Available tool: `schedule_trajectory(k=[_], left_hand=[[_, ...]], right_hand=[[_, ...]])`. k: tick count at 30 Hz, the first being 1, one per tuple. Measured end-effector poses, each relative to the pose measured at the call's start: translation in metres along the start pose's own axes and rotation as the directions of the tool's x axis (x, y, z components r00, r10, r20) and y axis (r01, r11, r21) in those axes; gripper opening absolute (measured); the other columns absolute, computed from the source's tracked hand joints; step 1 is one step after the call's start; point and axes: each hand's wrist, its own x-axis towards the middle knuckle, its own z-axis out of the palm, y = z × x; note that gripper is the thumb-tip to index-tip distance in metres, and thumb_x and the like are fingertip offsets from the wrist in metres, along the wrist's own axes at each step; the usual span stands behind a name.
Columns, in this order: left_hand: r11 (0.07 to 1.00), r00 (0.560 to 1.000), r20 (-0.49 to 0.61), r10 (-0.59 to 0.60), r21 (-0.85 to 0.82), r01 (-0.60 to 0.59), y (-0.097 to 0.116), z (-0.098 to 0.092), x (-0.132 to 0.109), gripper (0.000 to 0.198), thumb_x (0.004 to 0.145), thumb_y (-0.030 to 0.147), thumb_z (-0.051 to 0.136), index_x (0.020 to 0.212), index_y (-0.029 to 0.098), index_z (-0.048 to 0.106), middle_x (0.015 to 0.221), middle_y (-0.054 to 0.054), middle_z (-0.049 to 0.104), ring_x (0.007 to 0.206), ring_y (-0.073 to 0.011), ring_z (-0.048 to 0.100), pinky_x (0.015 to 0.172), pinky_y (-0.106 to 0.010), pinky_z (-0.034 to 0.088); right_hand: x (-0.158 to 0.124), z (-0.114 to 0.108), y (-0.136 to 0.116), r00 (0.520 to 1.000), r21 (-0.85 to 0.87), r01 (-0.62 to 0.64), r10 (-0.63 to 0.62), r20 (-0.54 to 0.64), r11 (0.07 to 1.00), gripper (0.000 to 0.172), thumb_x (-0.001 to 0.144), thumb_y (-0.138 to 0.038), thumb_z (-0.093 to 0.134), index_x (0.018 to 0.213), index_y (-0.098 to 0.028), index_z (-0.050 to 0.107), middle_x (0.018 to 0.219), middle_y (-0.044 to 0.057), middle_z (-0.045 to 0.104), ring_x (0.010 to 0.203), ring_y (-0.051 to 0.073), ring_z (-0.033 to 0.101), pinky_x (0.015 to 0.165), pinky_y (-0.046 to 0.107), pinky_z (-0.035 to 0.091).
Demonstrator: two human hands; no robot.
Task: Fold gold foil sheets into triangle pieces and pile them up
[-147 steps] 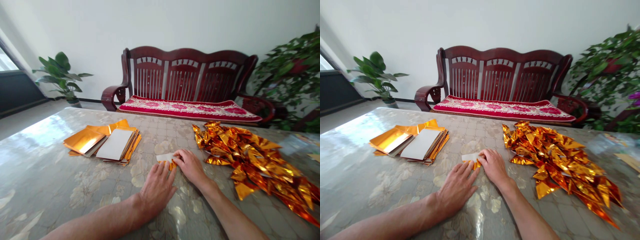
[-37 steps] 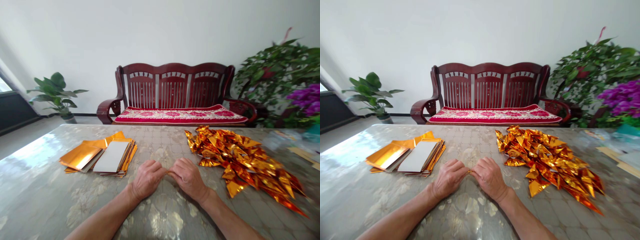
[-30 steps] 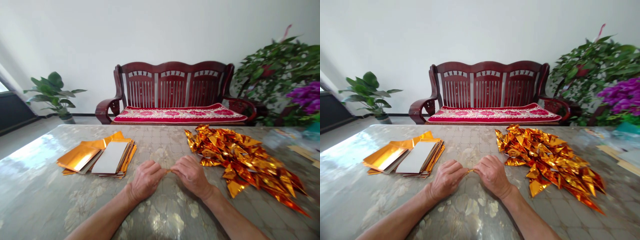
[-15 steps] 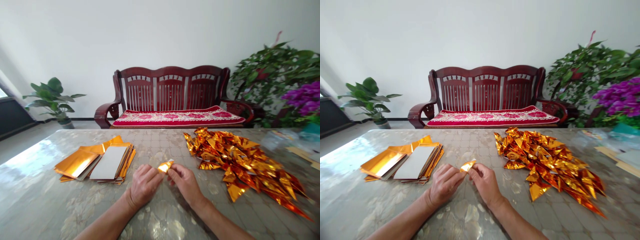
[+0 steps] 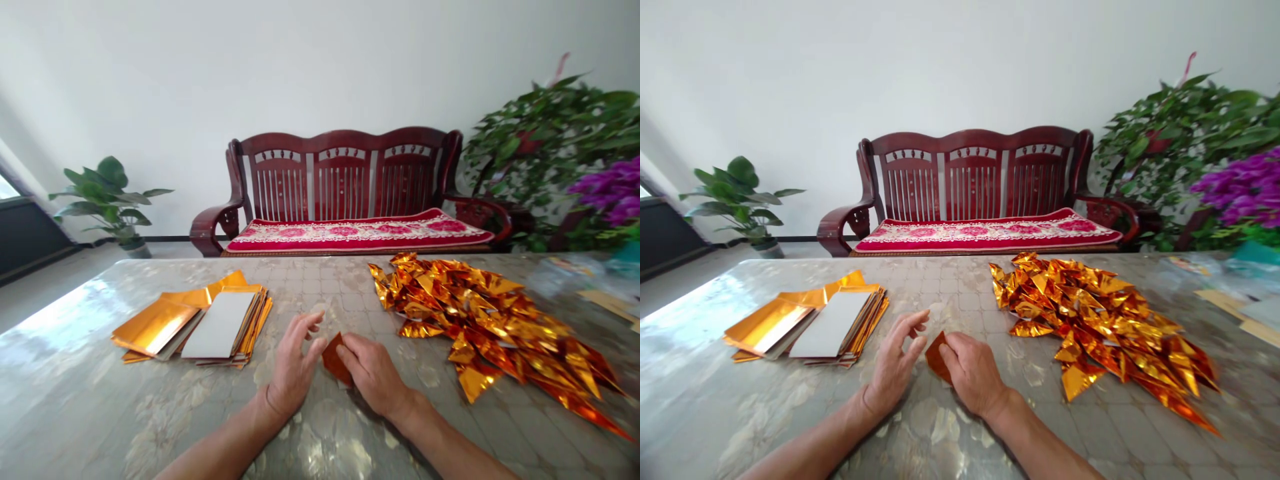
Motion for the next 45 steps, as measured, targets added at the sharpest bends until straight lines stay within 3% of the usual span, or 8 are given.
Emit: schedule_trajectory(k=[8,12,15,19,25,32,38,45], left_hand=[[0.947,0.963,0.131,-0.234,-0.193,0.256,-0.002,0.006,0.003,0.013,0.081,0.025,0.066,0.087,0.019,0.075,0.074,-0.001,0.069,0.067,-0.0125,0.060,0.065,-0.023,0.048],[0.841,0.904,0.137,-0.405,-0.333,0.427,-0.001,0.010,0.005,0.016,0.075,0.032,0.069,0.073,0.016,0.067,0.064,0.001,0.066,0.057,-0.0110,0.057,0.055,-0.021,0.046],[0.760,0.863,0.163,-0.478,-0.417,0.499,0.000,0.013,0.006,0.023,0.071,0.036,0.072,0.069,0.016,0.060,0.057,0.005,0.058,0.047,-0.0080,0.050,0.047,-0.019,0.041],[0.710,0.834,0.205,-0.512,-0.444,0.546,0.002,0.014,0.005,0.027,0.070,0.039,0.072,0.069,0.017,0.058,0.055,0.006,0.055,0.045,-0.0077,0.049,0.045,-0.019,0.040],[0.739,0.845,0.241,-0.477,-0.410,0.534,0.000,0.012,0.006,0.033,0.081,0.047,0.063,0.070,0.016,0.062,0.062,0.001,0.064,0.052,-0.0092,0.055,0.054,-0.020,0.045],[0.521,0.728,0.466,-0.504,-0.508,0.686,-0.010,0.011,0.008,0.047,0.071,0.059,0.075,0.072,0.015,0.059,0.059,-0.001,0.067,0.048,-0.0080,0.055,0.051,-0.018,0.042],[0.537,0.744,0.456,-0.488,-0.515,0.668,-0.007,0.009,0.008,0.046,0.066,0.056,0.079,0.071,0.014,0.062,0.057,-0.001,0.066,0.047,-0.0080,0.054,0.050,-0.018,0.042],[0.720,0.827,0.260,-0.498,-0.408,0.561,0.001,0.009,0.004,0.022,0.067,0.035,0.077,0.066,0.015,0.068,0.056,0.001,0.065,0.052,-0.0105,0.057,0.053,-0.020,0.045]], right_hand=[[0.002,0.001,0.002,0.993,-0.092,0.093,-0.085,0.080,0.991,0.032,0.101,-0.029,0.038,0.071,-0.023,0.048,0.071,0.000,0.062,0.067,0.016,0.059,0.061,0.027,0.038],[0.003,0.005,0.000,0.999,-0.069,0.026,-0.028,-0.017,0.997,0.029,0.100,-0.031,0.041,0.077,-0.023,0.056,0.075,0.002,0.067,0.070,0.017,0.063,0.062,0.028,0.041],[0.003,0.011,-0.001,0.990,0.040,-0.020,0.025,-0.140,0.999,0.015,0.096,-0.031,0.049,0.097,-0.024,0.062,0.088,0.002,0.073,0.080,0.018,0.068,0.069,0.027,0.046],[0.004,0.015,0.000,0.975,0.117,-0.083,0.105,-0.195,0.990,0.013,0.092,-0.030,0.053,0.096,-0.024,0.064,0.088,0.001,0.074,0.081,0.018,0.069,0.071,0.026,0.047],[0.007,0.011,0.004,0.980,0.194,-0.139,0.163,-0.111,0.971,0.018,0.093,-0.031,0.050,0.085,-0.023,0.064,0.077,-0.001,0.070,0.072,0.016,0.064,0.067,0.024,0.044],[0.005,0.007,0.007,0.993,0.127,-0.087,0.096,-0.067,0.988,0.019,0.096,-0.030,0.048,0.088,-0.024,0.065,0.083,-0.001,0.071,0.078,0.016,0.064,0.071,0.024,0.042],[0.006,0.005,0.004,0.995,-0.007,-0.011,0.010,-0.104,1.000,0.016,0.095,-0.024,0.054,0.087,-0.024,0.068,0.082,0.000,0.072,0.078,0.017,0.065,0.072,0.026,0.042],[0.004,0.005,0.001,0.982,-0.145,0.068,-0.092,-0.167,0.987,0.015,0.093,-0.021,0.057,0.086,-0.023,0.069,0.079,0.001,0.072,0.076,0.018,0.064,0.071,0.027,0.041]])
